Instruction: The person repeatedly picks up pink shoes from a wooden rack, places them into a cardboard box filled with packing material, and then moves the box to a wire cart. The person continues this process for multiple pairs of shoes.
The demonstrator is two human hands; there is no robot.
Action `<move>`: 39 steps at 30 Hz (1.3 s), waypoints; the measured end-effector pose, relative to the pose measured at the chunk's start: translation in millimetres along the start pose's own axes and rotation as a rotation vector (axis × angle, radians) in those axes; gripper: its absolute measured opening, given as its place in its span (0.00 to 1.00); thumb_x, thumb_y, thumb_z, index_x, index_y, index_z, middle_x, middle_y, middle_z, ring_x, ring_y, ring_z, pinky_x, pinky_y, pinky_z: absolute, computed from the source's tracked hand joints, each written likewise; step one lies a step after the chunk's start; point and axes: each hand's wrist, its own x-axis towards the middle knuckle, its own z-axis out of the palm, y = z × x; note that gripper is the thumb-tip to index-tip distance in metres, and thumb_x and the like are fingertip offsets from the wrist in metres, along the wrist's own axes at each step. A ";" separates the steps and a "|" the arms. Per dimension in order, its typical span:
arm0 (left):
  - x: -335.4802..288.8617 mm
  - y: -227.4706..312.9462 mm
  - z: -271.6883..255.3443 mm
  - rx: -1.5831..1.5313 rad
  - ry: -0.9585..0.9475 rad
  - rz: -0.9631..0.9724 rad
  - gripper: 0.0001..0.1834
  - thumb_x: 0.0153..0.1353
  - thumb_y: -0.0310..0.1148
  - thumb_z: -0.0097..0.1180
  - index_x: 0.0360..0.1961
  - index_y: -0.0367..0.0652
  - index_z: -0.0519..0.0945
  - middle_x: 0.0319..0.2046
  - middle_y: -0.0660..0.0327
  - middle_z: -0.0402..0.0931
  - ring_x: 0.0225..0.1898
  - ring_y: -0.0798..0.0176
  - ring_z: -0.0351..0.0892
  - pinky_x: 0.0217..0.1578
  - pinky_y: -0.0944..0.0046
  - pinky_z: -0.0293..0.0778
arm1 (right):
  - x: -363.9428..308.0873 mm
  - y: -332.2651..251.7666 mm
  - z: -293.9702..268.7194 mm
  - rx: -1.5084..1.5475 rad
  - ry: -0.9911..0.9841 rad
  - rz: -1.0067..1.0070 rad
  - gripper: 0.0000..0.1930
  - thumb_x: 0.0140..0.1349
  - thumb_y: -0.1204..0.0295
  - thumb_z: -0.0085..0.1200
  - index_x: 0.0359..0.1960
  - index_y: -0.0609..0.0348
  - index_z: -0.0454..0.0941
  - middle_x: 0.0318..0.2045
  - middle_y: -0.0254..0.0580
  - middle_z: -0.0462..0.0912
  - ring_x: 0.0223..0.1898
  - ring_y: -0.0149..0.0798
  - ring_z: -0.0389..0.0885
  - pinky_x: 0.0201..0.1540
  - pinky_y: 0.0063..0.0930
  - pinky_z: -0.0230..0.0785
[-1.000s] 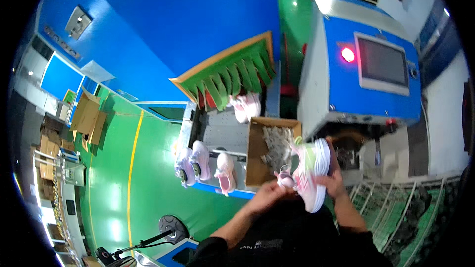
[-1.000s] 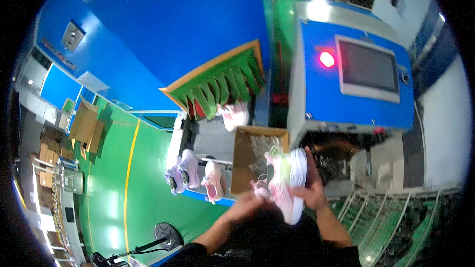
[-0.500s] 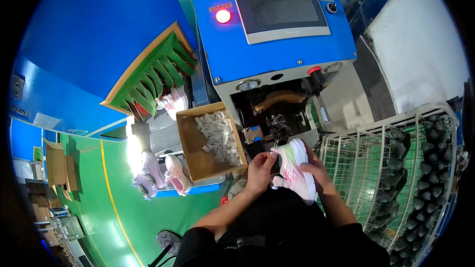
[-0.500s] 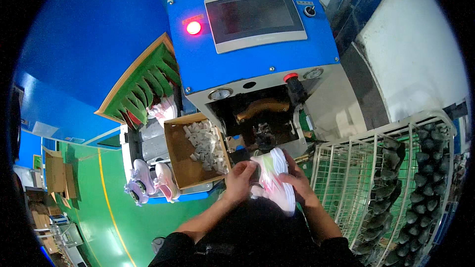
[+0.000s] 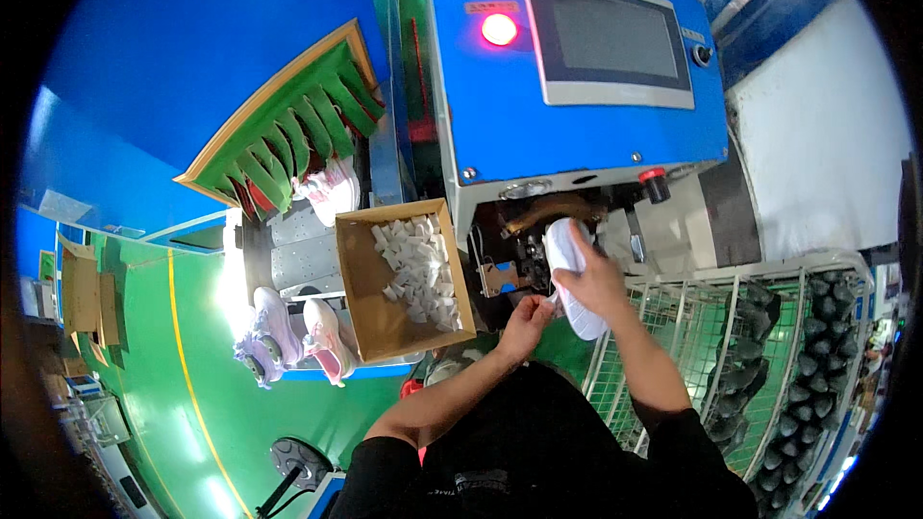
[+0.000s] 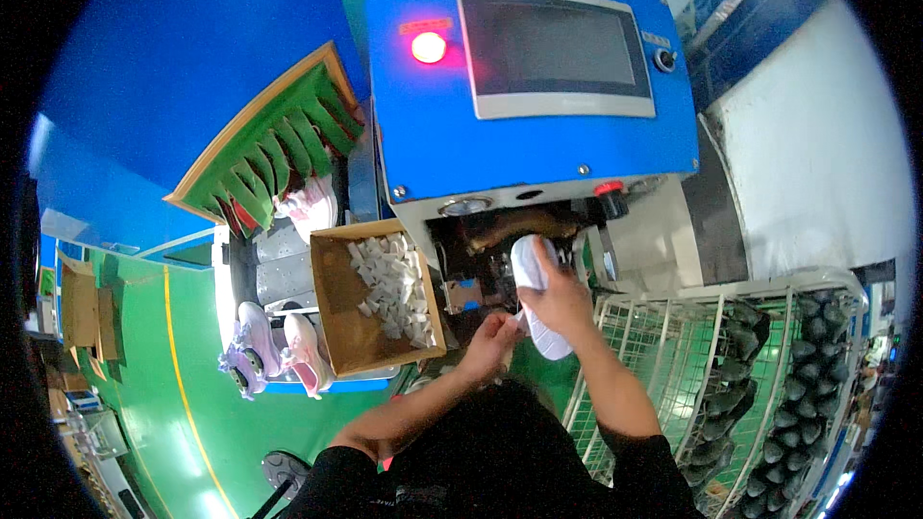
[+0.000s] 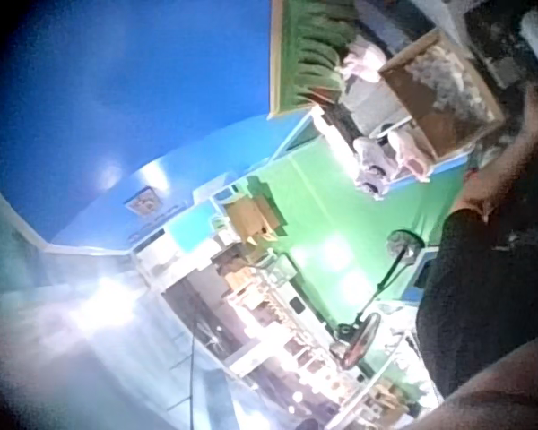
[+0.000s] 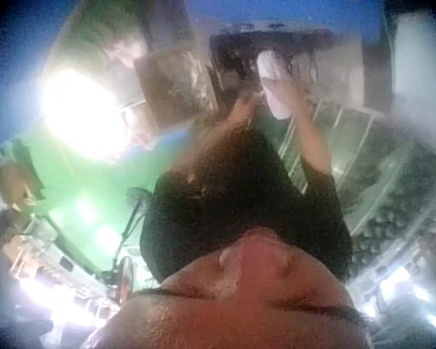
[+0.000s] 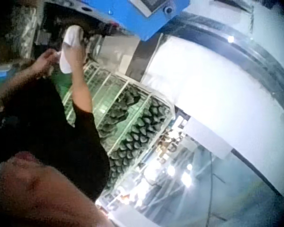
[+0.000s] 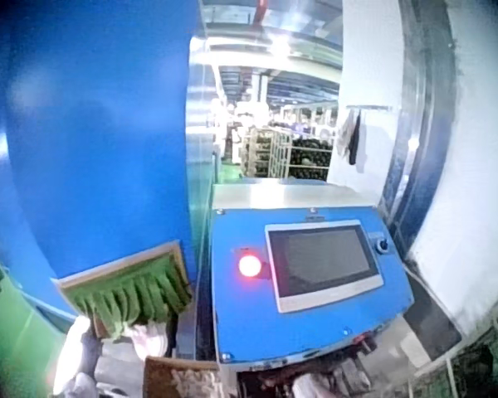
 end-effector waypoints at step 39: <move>-73.2 26.7 -84.9 0.183 -0.432 -0.755 0.26 0.68 0.49 0.56 0.62 0.48 0.76 0.51 0.60 0.79 0.49 0.62 0.77 0.53 0.61 0.71 | -74.4 39.3 91.8 0.912 0.268 -0.113 0.35 0.64 0.73 0.61 0.72 0.51 0.59 0.55 0.49 0.80 0.48 0.41 0.83 0.52 0.34 0.77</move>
